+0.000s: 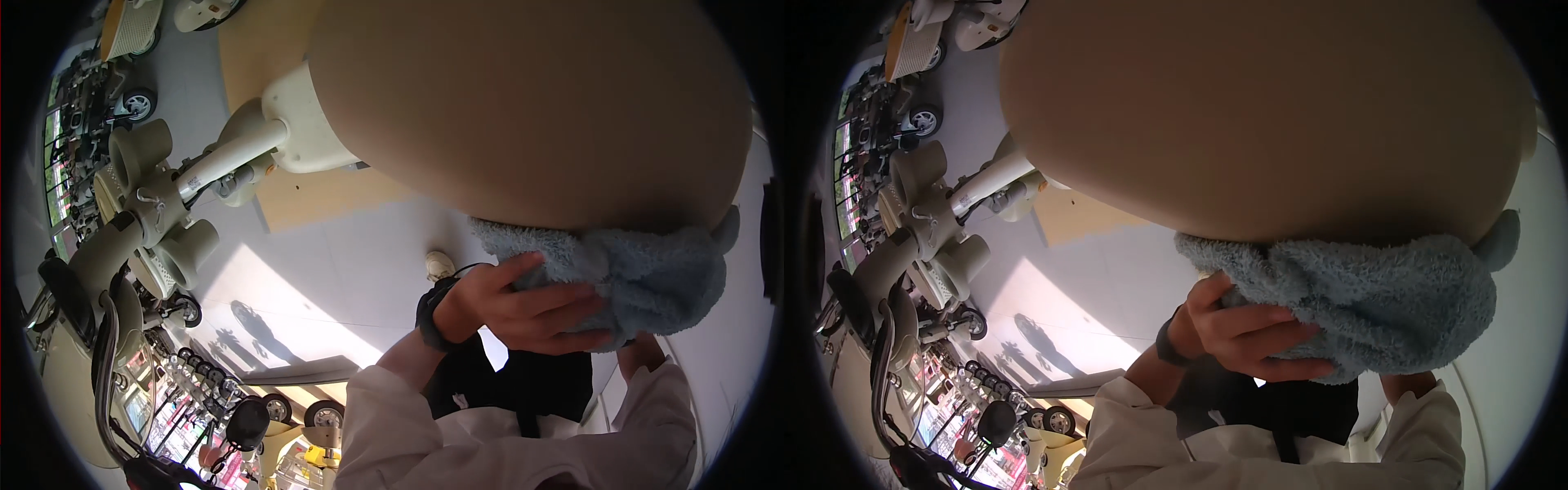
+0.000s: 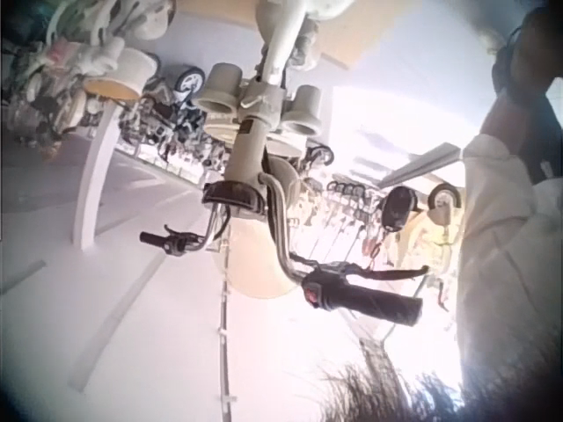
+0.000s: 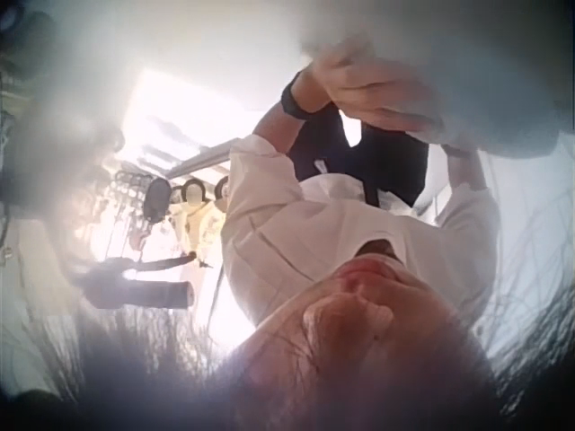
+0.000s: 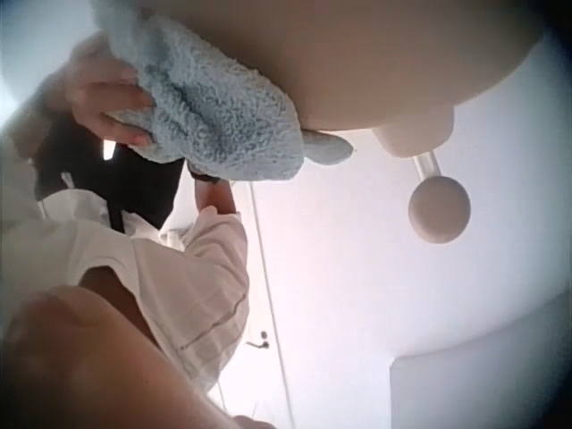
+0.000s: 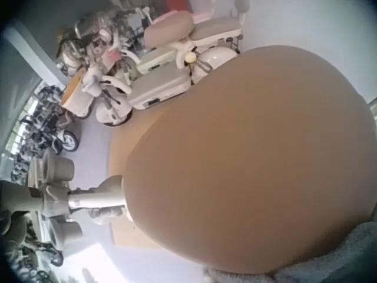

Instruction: The person wipes down the seat, headrest, and other exterior panels of a small electric scooter using a blue cloth.

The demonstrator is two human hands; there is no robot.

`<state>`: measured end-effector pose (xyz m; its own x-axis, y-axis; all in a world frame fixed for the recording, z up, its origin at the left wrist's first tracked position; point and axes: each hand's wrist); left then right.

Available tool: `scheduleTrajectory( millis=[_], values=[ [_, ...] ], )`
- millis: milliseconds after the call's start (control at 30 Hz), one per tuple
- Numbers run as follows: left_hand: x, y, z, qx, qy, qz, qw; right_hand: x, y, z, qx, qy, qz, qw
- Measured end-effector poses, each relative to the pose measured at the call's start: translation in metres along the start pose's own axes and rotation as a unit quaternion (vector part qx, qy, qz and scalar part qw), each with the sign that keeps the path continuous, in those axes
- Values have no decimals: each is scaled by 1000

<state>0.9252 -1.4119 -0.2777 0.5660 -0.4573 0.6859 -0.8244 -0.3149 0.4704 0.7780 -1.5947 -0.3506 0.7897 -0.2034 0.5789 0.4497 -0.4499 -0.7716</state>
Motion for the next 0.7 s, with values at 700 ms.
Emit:
scheduleTrajectory(
  millis=[700],
  values=[
    [-122,-206,5,37,3,58,998,60,104,178,-181,-125,-267,938]
  ],
)
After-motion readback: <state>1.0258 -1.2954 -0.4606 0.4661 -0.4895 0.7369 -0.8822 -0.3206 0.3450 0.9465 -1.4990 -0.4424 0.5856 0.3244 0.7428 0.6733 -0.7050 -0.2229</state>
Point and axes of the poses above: each hand's wrist, its own x-axis towards the middle knuckle, its own z-axis out of the palm, y = z × x, and after that the axes turned 13 degrees about -z, right-handed
